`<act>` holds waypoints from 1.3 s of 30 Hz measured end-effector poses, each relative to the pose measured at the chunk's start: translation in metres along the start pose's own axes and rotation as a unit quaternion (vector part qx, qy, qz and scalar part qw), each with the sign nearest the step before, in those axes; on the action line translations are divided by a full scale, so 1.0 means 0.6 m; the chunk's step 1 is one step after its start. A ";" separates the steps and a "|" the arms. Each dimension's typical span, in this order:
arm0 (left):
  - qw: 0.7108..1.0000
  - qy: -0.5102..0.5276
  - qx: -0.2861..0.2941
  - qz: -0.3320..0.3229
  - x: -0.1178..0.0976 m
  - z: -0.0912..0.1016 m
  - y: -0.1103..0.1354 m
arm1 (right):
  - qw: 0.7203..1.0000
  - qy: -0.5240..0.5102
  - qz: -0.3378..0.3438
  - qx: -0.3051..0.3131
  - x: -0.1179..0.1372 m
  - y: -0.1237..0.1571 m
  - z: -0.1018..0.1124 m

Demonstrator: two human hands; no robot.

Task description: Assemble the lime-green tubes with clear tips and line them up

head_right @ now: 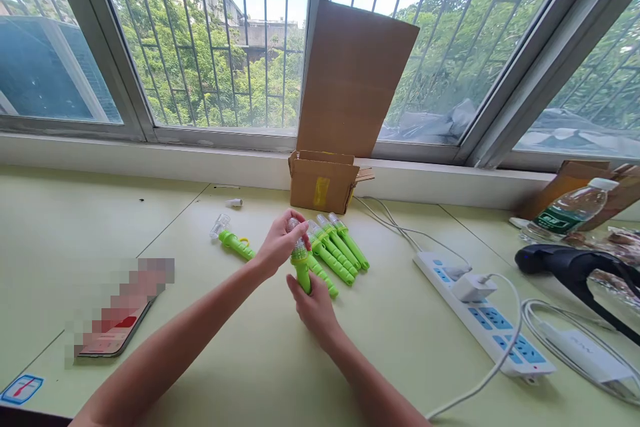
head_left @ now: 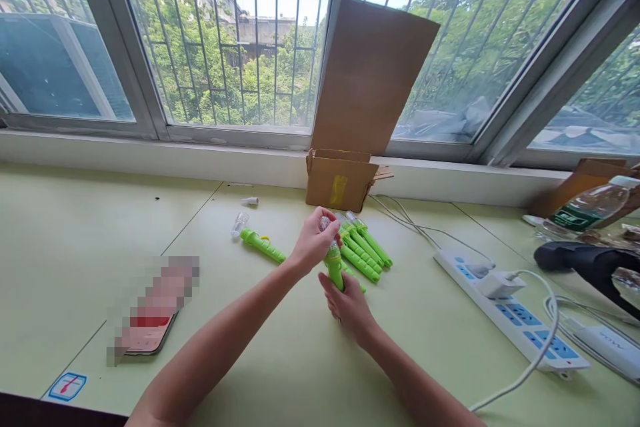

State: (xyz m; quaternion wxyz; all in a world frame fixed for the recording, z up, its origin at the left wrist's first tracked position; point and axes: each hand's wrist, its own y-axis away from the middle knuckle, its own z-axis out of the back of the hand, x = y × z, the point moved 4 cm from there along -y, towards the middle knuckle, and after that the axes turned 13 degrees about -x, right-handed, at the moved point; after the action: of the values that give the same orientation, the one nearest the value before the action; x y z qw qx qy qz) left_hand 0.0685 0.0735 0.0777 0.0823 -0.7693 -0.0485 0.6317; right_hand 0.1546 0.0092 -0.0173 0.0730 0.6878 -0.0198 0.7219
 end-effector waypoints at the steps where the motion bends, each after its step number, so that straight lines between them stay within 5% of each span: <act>1: 1.000 0.009 0.006 0.003 0.001 -0.001 0.002 | 0.999 -0.024 -0.034 0.016 -0.001 0.005 -0.004; 8: 0.993 0.096 0.053 0.049 0.009 0.037 0.019 | 0.949 -0.122 -0.188 0.222 0.016 0.040 -0.020; 11: 0.987 0.139 0.051 0.067 0.010 0.060 0.039 | 0.944 -0.076 -0.181 0.264 0.009 0.043 -0.023; 15: 0.980 0.180 -0.012 0.082 0.021 0.078 0.063 | 0.986 0.077 -0.027 0.147 -0.001 0.025 -0.023; 17: 0.979 0.181 -0.054 0.079 0.030 0.081 0.069 | 0.983 0.151 0.083 0.067 0.004 0.015 -0.017; 19: 0.981 0.158 -0.087 0.067 0.038 0.084 0.071 | 0.956 0.222 0.191 -0.009 0.016 0.006 -0.004; 22: 0.986 0.127 -0.100 0.052 0.046 0.089 0.069 | 0.895 0.345 0.266 -0.093 0.025 -0.007 0.022; 26: 0.980 0.151 -0.100 0.084 0.058 0.093 0.069 | 0.799 0.476 0.340 -0.140 0.030 -0.011 0.039; 28: 0.974 0.177 -0.093 0.111 0.063 0.088 0.072 | 0.778 0.499 0.356 -0.136 0.029 -0.007 0.035; 31: 0.963 0.218 -0.087 0.130 0.058 0.082 0.078 | 0.799 0.486 0.339 -0.100 0.023 0.001 0.019; 39: 0.962 0.236 0.018 0.138 0.014 0.088 0.084 | 0.942 0.255 0.212 0.047 0.026 0.023 -0.016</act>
State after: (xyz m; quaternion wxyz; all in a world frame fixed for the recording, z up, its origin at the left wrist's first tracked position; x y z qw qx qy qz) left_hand 0.0169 0.0291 0.0499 0.0172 -0.8941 0.0904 0.4382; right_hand 0.1423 -0.0022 -0.0013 -0.1115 0.4636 -0.1119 0.8718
